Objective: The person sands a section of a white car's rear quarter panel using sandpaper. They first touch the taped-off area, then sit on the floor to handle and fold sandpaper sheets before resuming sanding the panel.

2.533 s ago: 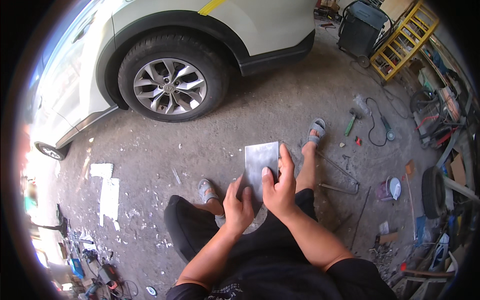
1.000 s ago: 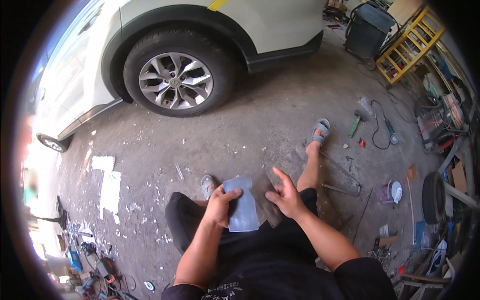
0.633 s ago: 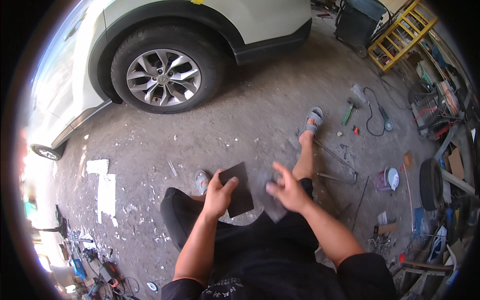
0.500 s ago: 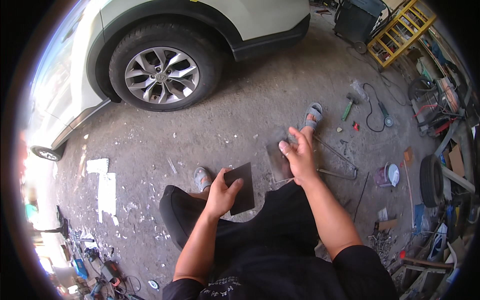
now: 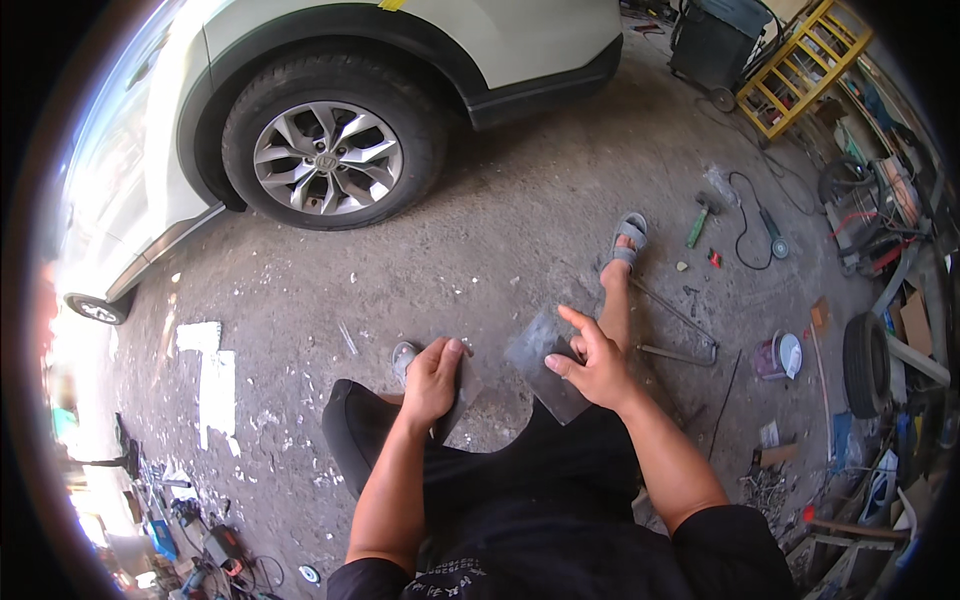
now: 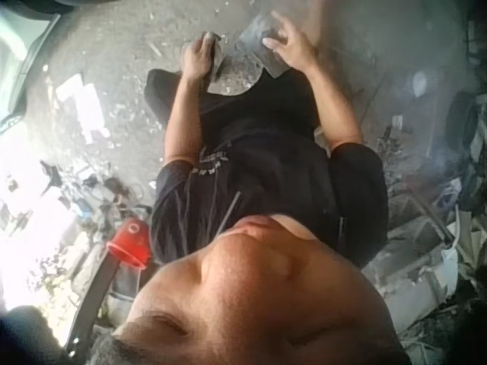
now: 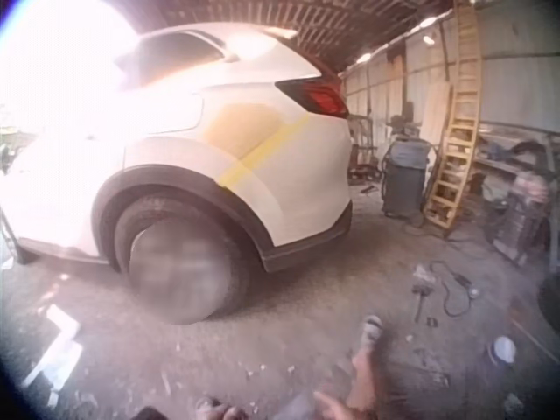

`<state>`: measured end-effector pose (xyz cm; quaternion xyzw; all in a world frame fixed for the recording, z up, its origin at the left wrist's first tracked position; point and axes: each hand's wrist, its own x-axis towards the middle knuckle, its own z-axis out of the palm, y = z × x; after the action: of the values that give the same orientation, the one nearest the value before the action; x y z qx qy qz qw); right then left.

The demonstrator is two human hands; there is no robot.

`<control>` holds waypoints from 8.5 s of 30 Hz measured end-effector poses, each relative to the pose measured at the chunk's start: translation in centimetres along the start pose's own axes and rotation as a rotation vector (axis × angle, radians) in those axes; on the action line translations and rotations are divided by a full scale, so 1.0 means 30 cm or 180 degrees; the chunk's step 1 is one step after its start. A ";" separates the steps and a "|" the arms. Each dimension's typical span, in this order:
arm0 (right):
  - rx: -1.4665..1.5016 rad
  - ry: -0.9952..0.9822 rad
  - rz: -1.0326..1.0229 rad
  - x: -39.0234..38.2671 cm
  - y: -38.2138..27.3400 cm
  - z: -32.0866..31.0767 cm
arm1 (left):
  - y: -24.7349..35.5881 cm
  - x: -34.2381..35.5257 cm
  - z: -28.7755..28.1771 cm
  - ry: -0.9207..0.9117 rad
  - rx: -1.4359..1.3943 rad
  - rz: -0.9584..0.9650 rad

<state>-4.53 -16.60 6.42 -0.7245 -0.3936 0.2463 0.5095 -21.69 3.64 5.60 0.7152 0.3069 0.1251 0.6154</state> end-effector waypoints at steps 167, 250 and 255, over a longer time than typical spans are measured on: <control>0.2881 -0.0554 0.0949 -0.079 -0.105 0.156 | 0.136 -0.098 0.097 -0.0186 -0.3071 0.0576; 0.0525 -0.0031 -0.0070 -0.044 -0.050 -0.026 | -0.049 -0.063 0.039 -0.1034 -0.0059 0.0256; 0.0118 -0.0530 -0.0033 -0.058 -0.071 -0.022 | -0.009 -0.074 0.034 -0.0662 -0.0059 -0.0064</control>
<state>-5.69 -18.03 8.55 -0.6899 -0.4337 0.3102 0.4897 -22.95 1.53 5.56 0.7154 0.2474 0.0468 0.6517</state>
